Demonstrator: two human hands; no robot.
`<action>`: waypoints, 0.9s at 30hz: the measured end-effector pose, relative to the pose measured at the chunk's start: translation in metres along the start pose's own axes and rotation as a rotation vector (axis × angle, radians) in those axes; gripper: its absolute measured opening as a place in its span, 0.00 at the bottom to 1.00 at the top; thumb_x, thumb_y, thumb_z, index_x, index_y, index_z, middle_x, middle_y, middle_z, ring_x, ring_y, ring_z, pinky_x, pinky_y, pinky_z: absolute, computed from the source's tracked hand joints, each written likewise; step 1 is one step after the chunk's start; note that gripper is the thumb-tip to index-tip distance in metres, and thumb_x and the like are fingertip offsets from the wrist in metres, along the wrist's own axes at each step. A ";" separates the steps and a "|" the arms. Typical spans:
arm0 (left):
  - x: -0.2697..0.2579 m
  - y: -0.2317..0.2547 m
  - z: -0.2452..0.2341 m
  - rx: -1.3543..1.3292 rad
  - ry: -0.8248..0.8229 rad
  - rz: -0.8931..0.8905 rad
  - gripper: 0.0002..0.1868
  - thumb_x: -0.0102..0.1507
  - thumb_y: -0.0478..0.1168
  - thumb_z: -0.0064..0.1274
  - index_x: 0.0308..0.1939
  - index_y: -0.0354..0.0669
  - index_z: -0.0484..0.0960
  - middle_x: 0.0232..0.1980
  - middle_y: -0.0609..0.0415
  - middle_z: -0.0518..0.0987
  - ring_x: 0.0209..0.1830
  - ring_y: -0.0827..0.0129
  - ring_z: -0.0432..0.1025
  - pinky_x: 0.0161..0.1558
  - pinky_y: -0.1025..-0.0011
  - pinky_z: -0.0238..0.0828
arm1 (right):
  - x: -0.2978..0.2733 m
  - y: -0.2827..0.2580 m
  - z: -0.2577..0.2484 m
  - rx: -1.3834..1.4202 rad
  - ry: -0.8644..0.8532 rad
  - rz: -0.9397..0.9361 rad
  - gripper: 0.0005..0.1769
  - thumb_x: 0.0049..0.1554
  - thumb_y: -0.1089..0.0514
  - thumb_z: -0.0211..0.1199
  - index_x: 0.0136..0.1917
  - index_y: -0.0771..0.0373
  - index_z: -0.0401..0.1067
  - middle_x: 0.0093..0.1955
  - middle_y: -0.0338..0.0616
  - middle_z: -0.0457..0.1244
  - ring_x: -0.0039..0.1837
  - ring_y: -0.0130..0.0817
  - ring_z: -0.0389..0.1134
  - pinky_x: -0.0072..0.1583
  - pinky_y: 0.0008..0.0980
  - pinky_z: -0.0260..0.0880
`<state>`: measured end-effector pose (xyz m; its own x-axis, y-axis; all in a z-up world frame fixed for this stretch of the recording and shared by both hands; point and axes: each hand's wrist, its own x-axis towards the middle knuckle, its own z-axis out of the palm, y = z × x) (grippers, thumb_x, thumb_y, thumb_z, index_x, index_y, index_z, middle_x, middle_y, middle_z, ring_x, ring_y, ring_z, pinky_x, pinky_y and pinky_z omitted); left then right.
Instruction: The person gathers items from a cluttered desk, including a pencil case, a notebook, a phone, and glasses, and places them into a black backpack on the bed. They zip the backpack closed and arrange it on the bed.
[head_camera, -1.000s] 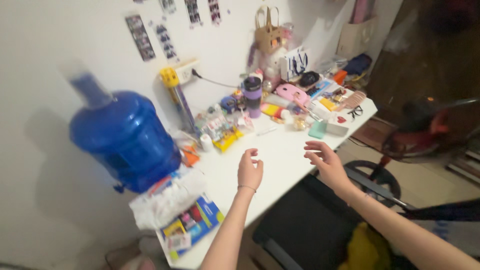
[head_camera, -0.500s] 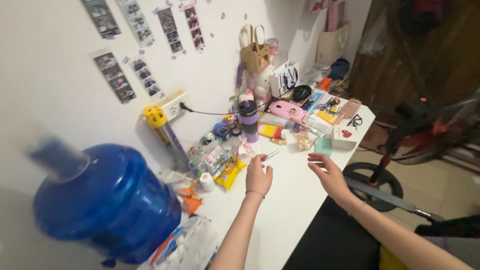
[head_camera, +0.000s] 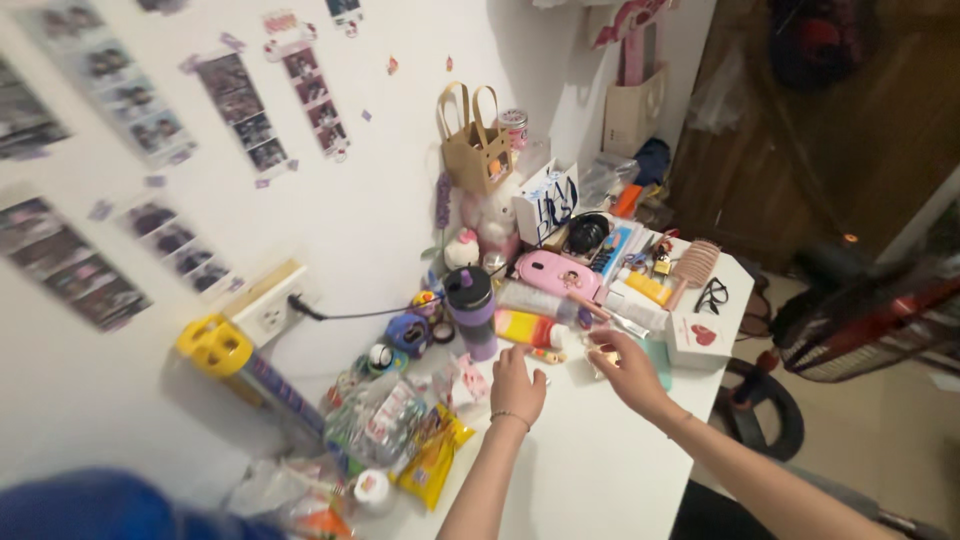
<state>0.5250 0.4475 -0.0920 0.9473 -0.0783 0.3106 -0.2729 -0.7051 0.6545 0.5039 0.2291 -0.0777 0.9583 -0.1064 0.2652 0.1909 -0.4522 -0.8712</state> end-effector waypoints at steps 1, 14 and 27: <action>0.011 -0.007 0.010 0.018 -0.033 -0.029 0.25 0.59 0.39 0.56 0.60 0.46 0.71 0.61 0.46 0.72 0.63 0.48 0.66 0.61 0.56 0.67 | 0.012 0.009 0.005 -0.040 -0.004 -0.036 0.20 0.56 0.53 0.65 0.60 0.60 0.73 0.60 0.42 0.69 0.61 0.36 0.70 0.61 0.36 0.70; 0.151 -0.052 0.088 0.337 -0.561 -0.326 0.45 0.65 0.54 0.52 0.81 0.68 0.44 0.86 0.49 0.34 0.84 0.39 0.35 0.78 0.41 0.35 | 0.155 0.093 0.062 -0.589 -0.030 -0.226 0.30 0.50 0.63 0.62 0.67 0.52 0.70 0.69 0.41 0.61 0.66 0.48 0.62 0.65 0.45 0.65; 0.209 -0.131 0.166 0.388 -0.430 -0.002 0.35 0.67 0.50 0.49 0.78 0.66 0.57 0.85 0.53 0.36 0.82 0.36 0.34 0.76 0.43 0.40 | 0.214 0.135 0.099 -0.737 -0.127 -0.264 0.27 0.44 0.56 0.72 0.58 0.55 0.73 0.57 0.36 0.66 0.62 0.42 0.64 0.61 0.44 0.66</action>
<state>0.7864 0.4069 -0.2270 0.9529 -0.2989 -0.0518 -0.2663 -0.9059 0.3293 0.7558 0.2330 -0.1793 0.9262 0.1680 0.3376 0.2681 -0.9229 -0.2763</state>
